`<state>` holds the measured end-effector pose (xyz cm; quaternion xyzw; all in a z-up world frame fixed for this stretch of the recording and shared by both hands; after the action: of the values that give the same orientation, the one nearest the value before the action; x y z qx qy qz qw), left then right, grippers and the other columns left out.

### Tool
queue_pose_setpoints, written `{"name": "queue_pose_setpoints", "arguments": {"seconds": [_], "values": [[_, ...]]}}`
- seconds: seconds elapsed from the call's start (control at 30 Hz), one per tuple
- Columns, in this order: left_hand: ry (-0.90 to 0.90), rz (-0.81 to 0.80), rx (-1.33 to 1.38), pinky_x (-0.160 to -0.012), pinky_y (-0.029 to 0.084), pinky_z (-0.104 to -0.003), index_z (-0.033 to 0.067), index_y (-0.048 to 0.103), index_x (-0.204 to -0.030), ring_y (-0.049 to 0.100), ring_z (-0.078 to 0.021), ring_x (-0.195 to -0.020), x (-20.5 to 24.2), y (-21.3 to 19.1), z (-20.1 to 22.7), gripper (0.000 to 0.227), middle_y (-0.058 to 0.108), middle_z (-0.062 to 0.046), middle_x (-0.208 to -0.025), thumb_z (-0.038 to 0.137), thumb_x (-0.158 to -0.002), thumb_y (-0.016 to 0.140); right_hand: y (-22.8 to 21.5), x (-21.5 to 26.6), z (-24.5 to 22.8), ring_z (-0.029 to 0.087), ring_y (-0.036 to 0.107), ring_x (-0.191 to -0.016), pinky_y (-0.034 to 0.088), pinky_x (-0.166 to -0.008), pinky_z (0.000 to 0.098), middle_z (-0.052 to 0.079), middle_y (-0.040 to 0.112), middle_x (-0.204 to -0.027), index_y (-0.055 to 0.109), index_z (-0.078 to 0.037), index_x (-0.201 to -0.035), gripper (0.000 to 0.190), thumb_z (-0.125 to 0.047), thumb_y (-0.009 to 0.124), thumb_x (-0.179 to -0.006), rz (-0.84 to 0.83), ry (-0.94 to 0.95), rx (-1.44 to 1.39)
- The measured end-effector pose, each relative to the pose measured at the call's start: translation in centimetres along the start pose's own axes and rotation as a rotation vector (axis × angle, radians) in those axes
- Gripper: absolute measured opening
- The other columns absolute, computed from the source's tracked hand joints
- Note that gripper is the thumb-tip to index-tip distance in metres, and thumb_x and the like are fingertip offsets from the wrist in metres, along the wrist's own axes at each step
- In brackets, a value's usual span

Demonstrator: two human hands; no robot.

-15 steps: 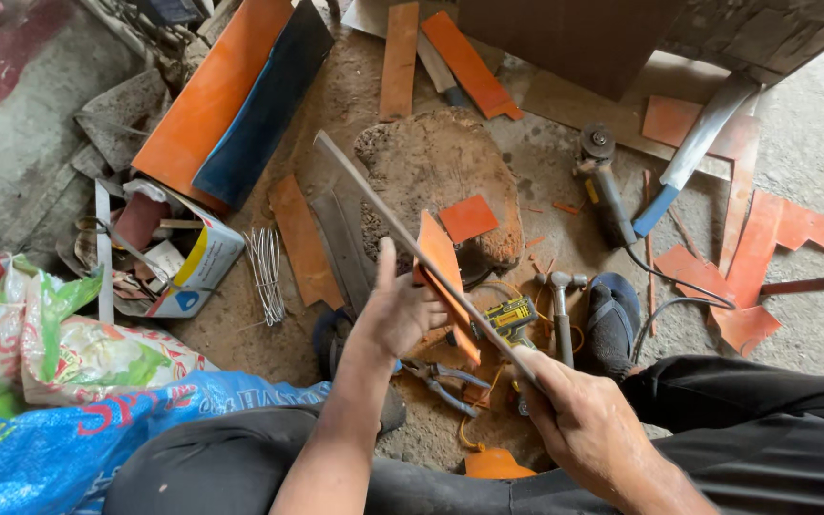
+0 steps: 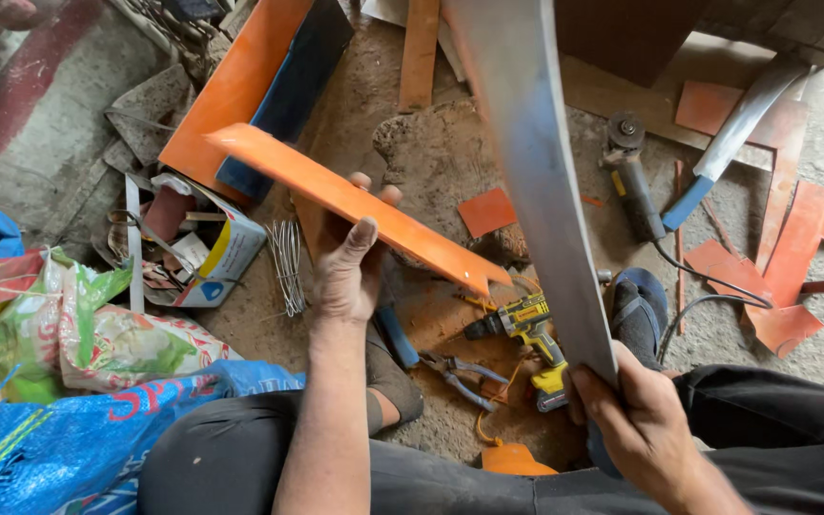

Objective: The person hammers a nail into an orange metal strip, then uses an angle grinder to cut and smooth the edges. They file the edges with a metal file, mark the piece with a pencil, and inspect the finished shape.

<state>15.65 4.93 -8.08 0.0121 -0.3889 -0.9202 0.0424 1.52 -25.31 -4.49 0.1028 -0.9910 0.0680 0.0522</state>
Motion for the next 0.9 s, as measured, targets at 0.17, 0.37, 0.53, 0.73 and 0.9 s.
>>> {"name": "queue_pose_setpoints", "arguments": {"seconds": [0.17, 0.37, 0.53, 0.73, 0.9], "values": [[0.176, -0.027, -0.232, -0.128, 0.035, -0.044, 0.0095, 0.026, -0.164, 0.043, -0.0303, -0.152, -0.1, 0.3, 2.8, 0.098, 0.041, -0.006, -0.161, 0.003, -0.086, 0.084, 3.2, -3.9, 5.5, 0.017, 0.058, -0.053, 0.049, -0.048, 0.0323, 0.007, 0.068, -0.079, 0.056, 0.001, -0.117, 0.023, -0.011, 0.05, -0.099, -0.049, 0.364, -0.332], [0.276, -0.02, -0.613, -0.13, 0.034, -0.043, 0.0069, 0.021, -0.163, 0.036, -0.028, -0.156, -0.2, -0.6, 1.0, 0.1, 0.034, -0.008, -0.165, -0.007, -0.084, 0.08, 4.9, -7.4, 8.6, 0.031, 0.057, -0.066, 0.05, -0.057, 0.0426, 0.015, 0.06, -0.075, 0.06, -0.009, -0.132, 0.032, -0.014, 0.058, -0.101, 0.062, 0.204, 0.26], [0.306, -0.003, -0.806, -0.127, 0.038, -0.042, 0.0031, 0.028, -0.158, 0.041, -0.0269, -0.152, 0.7, -1.2, 0.6, 0.092, 0.038, -0.011, -0.162, -0.003, -0.085, 0.085, 6.8, -7.2, 9.8, 0.04, 0.069, -0.09, 0.056, -0.072, 0.0469, 0.02, 0.071, -0.099, 0.057, -0.015, -0.135, 0.044, -0.011, 0.061, -0.091, 0.072, -0.038, 0.558], [0.199, 0.03, -0.649, -0.126, 0.04, -0.039, 0.0014, 0.032, -0.158, 0.046, -0.0253, -0.149, 1.7, -2.4, 1.6, 0.089, 0.043, -0.01, -0.159, 0.006, -0.087, 0.086, 9.5, -6.6, 11.6, 0.039, 0.069, -0.087, 0.055, -0.071, 0.0492, 0.016, 0.07, -0.101, 0.053, -0.013, -0.137, 0.051, -0.007, 0.062, -0.087, -0.03, -0.113, 0.692], [0.153, 0.115, -0.687, -0.124, 0.039, -0.036, -0.0008, 0.034, -0.159, 0.049, -0.0239, -0.144, 1.4, -3.6, 2.2, 0.089, 0.046, -0.013, -0.158, 0.012, -0.088, 0.086, 9.5, -7.4, 11.8, 0.036, 0.069, -0.082, 0.055, -0.067, 0.0474, 0.014, 0.067, -0.094, 0.052, -0.013, -0.136, 0.048, -0.01, 0.063, -0.09, -0.043, -0.134, 0.762]]}}
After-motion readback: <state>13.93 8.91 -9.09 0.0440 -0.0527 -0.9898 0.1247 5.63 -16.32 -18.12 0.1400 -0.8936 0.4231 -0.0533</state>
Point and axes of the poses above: each hand's wrist, its own x-axis away from the middle knuckle, its own y-axis out of the palm, z = x × y, the point moved 10 cm from there along -x, towards the middle knuckle
